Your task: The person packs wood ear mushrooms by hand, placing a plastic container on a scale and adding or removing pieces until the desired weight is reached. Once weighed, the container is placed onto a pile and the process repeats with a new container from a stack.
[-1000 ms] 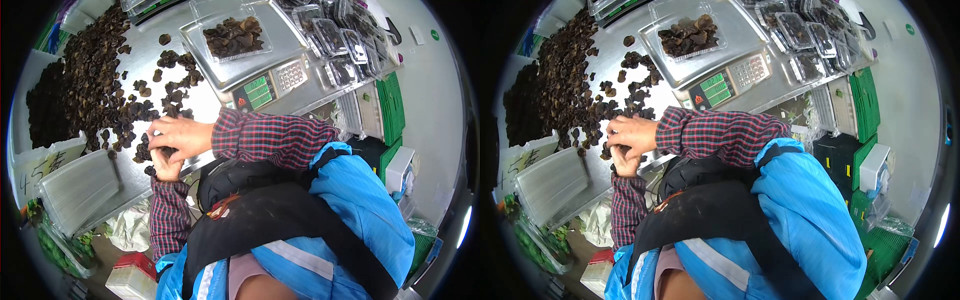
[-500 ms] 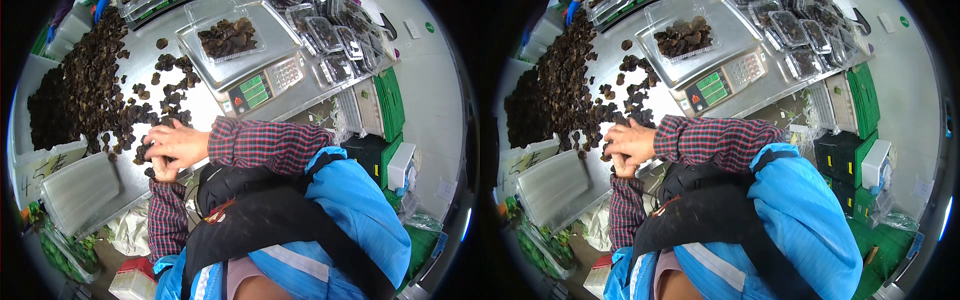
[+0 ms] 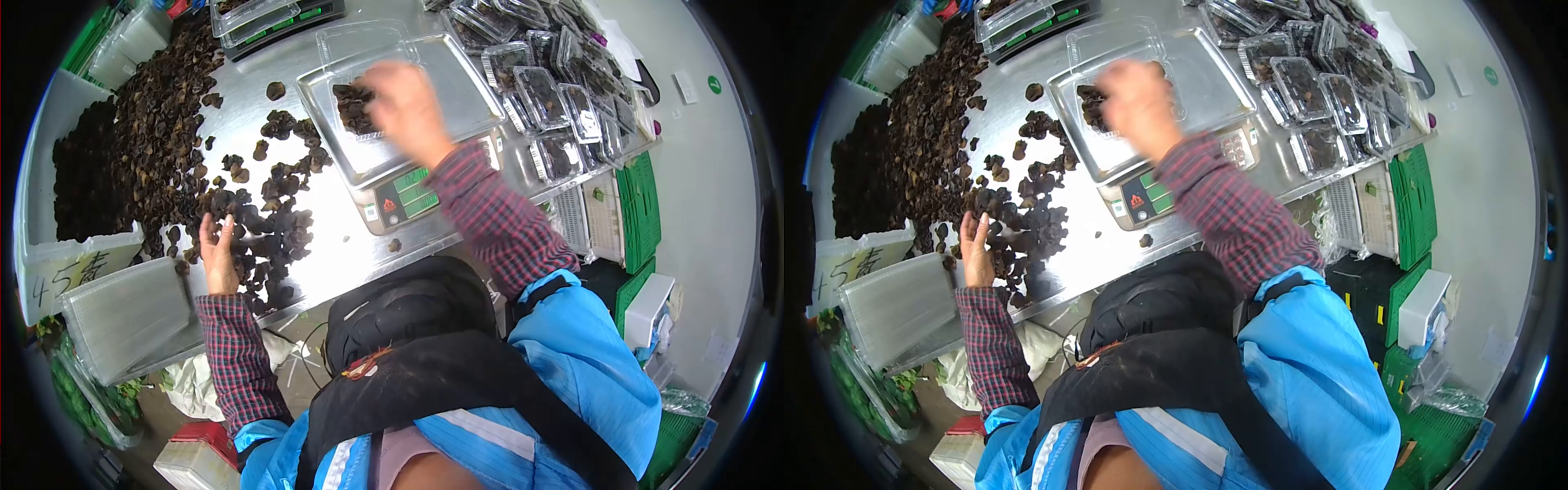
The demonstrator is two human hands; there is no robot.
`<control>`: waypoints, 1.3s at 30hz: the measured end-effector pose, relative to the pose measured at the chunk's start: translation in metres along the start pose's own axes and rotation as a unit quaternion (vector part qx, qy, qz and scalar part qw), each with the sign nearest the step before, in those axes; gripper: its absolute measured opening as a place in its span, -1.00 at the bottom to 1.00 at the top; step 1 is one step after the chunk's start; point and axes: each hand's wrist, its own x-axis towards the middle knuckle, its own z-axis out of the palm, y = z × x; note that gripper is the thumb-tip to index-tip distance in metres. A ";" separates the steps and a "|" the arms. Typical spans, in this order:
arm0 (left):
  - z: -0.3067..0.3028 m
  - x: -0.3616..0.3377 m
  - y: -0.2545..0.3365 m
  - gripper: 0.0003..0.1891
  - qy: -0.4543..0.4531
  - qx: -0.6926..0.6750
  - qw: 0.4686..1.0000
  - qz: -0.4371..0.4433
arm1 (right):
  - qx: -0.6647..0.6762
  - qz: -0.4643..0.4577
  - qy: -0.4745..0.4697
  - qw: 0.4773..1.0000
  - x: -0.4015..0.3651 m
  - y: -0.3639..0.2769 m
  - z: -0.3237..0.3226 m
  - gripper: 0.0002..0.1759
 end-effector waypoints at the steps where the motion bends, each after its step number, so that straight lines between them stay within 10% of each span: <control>1: -0.006 0.001 0.000 -0.16 -0.023 0.008 1.000 0.006 | -0.120 0.070 -0.001 0.990 0.005 0.018 -0.019 -0.49; 4: -0.003 -0.005 -0.004 -0.34 -0.019 0.044 0.998 0.039 | -0.124 0.188 -0.186 0.956 0.003 0.077 -0.023 -0.61; 12: 0.040 -0.037 0.023 -0.56 -0.121 -0.014 0.992 0.033 | 0.177 0.287 -0.046 0.940 0.012 0.067 -0.055 -0.76; 19: 0.095 -0.078 0.087 -0.20 -0.379 -0.242 0.892 0.043 | 0.358 0.114 -0.167 0.912 0.020 -0.072 -0.023 -0.75; 22: 0.074 -0.077 0.081 -0.40 -0.349 -0.246 0.904 -0.010 | 0.480 0.171 -0.175 0.843 -0.011 -0.122 0.014 -0.76; 29: 0.028 -0.073 0.024 -0.69 -0.295 -0.116 0.940 -0.125 | 0.385 0.229 -0.225 0.865 -0.075 -0.138 0.042 -0.77; 36: 0.019 -0.047 0.011 -0.68 -0.265 -0.022 0.960 -0.091 | 0.558 0.358 -0.254 0.705 -0.091 -0.125 0.043 -0.81; 39: 0.016 -0.040 0.009 -0.70 -0.243 -0.010 0.966 -0.089 | 0.524 0.397 -0.236 0.716 -0.092 -0.108 0.023 -0.79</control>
